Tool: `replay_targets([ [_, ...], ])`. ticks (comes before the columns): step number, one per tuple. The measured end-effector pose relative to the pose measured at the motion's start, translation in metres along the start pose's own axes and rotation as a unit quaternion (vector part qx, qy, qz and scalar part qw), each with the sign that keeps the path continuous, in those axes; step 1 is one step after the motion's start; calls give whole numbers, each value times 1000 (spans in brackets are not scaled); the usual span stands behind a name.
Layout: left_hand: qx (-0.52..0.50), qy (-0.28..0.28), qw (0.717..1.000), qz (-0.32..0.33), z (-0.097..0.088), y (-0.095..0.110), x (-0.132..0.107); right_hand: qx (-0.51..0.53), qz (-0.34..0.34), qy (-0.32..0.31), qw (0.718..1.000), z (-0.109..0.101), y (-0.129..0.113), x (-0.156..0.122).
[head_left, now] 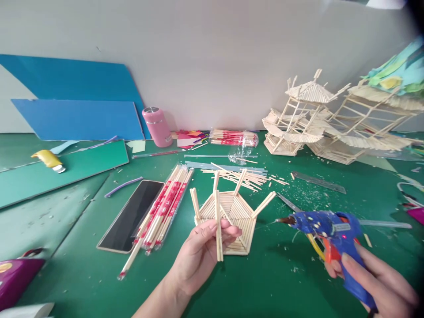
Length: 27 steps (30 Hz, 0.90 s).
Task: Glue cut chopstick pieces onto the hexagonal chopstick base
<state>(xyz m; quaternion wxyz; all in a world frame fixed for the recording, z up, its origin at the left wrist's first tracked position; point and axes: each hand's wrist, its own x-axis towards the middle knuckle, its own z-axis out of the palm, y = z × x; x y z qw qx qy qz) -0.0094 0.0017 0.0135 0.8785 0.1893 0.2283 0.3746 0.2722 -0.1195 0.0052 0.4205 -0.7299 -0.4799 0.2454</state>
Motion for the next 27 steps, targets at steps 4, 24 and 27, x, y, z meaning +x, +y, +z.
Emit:
replay_targets([
  [4,21,-15,1000,16,2,6,-2,-31,101,-69,992,-16,15,12],
  [24,106,71,981,143,17,38,-44,-195,-190,-19,962,81,-68,4],
  [27,162,103,977,97,16,29,-48,-257,-201,-134,936,118,-92,19],
])
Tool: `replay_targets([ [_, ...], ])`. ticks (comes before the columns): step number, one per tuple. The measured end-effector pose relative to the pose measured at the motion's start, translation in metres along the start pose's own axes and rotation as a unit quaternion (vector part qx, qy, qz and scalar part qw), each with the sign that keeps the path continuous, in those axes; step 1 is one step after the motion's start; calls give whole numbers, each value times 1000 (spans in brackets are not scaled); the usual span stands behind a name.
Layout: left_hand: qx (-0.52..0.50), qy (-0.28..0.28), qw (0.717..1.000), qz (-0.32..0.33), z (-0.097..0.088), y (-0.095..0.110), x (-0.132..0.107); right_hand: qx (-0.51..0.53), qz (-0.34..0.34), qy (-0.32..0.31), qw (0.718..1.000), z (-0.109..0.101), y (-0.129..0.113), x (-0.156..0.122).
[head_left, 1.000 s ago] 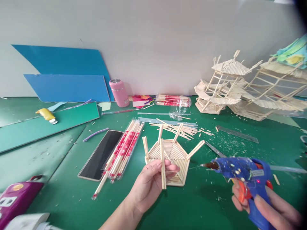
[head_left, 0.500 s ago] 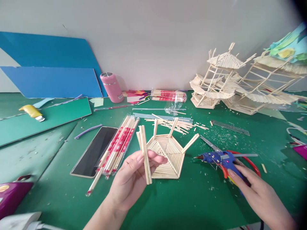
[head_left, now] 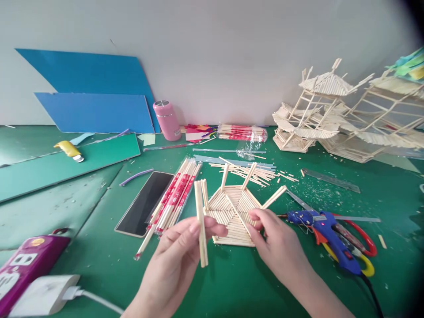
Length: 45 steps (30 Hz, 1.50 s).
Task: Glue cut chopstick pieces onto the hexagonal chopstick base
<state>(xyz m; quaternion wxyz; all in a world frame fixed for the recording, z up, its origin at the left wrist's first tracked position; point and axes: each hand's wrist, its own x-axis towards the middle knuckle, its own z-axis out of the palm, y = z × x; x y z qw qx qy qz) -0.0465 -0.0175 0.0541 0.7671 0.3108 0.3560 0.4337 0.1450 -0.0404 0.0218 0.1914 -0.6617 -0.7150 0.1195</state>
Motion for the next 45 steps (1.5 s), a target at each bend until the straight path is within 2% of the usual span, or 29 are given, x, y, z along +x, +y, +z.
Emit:
replay_targets([
  [3,18,24,999,-43,3,-12,-3,-76,-7,-69,995,10,-9,27],
  [9,-1,68,994,-81,6,-26,3,-95,-12,-101,990,15,-10,49],
  [14,-14,108,991,-76,11,-26,8,-25,1,-103,994,-2,-14,48],
  [16,-15,121,990,-70,14,-27,9,81,25,-108,990,-9,-16,42],
  [18,-21,120,991,-60,17,-27,11,246,64,-127,959,-13,-19,34],
  [20,-27,107,993,-50,20,-29,13,391,99,-145,904,-13,-21,27],
  [22,-24,97,994,-42,22,-31,14,463,117,-153,865,-11,-22,22],
  [25,7,95,995,-30,23,-33,14,504,124,-150,842,-7,-23,19],
  [29,63,91,994,-6,23,-34,14,489,120,-141,852,-5,-24,18],
  [32,89,69,994,13,23,-35,14,491,114,-144,851,-7,-25,19],
  [36,108,40,993,30,24,-37,15,490,106,-143,853,-10,-26,21],
  [45,138,23,989,39,22,-40,17,474,70,-134,867,-11,-23,23],
])
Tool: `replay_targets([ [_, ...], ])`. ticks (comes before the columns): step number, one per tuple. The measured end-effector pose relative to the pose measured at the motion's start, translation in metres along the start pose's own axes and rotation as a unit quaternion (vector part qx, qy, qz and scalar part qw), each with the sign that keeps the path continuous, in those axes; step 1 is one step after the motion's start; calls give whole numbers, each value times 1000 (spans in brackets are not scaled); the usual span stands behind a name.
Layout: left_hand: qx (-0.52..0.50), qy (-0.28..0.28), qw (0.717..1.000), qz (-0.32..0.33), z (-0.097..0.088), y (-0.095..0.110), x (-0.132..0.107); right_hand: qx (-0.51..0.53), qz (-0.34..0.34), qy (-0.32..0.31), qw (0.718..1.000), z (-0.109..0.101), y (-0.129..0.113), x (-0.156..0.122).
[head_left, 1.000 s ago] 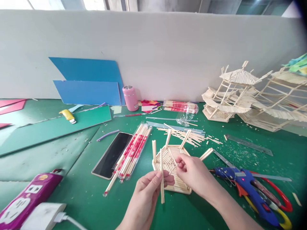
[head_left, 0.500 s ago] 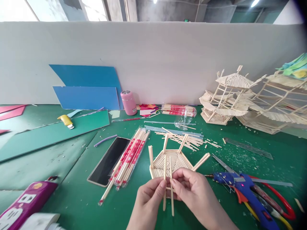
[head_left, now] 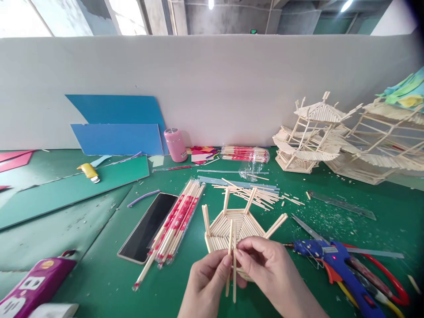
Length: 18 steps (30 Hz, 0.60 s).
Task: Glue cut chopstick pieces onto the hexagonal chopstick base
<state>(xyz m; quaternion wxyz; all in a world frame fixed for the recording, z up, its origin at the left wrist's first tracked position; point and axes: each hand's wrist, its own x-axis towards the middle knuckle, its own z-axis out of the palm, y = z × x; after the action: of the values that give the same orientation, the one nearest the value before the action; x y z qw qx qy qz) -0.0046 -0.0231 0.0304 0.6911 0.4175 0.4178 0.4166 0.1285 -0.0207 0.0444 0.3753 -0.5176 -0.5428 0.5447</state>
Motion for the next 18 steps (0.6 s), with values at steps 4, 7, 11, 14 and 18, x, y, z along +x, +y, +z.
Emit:
replay_targets([
  [4,26,-3,1000,-6,-2,-1,0,-52,-26,27,998,-1,-2,1],
  [7,51,-5,999,-16,-3,-2,0,-102,-40,46,993,-3,-3,1],
  [11,62,-1,998,-20,-4,-3,1,-142,-55,41,987,-5,-4,0],
  [14,60,4,998,-22,-4,-3,1,-165,-68,41,983,-5,-3,0],
  [18,61,3,998,-25,-5,-4,1,-182,-81,40,979,-6,-2,-2],
])
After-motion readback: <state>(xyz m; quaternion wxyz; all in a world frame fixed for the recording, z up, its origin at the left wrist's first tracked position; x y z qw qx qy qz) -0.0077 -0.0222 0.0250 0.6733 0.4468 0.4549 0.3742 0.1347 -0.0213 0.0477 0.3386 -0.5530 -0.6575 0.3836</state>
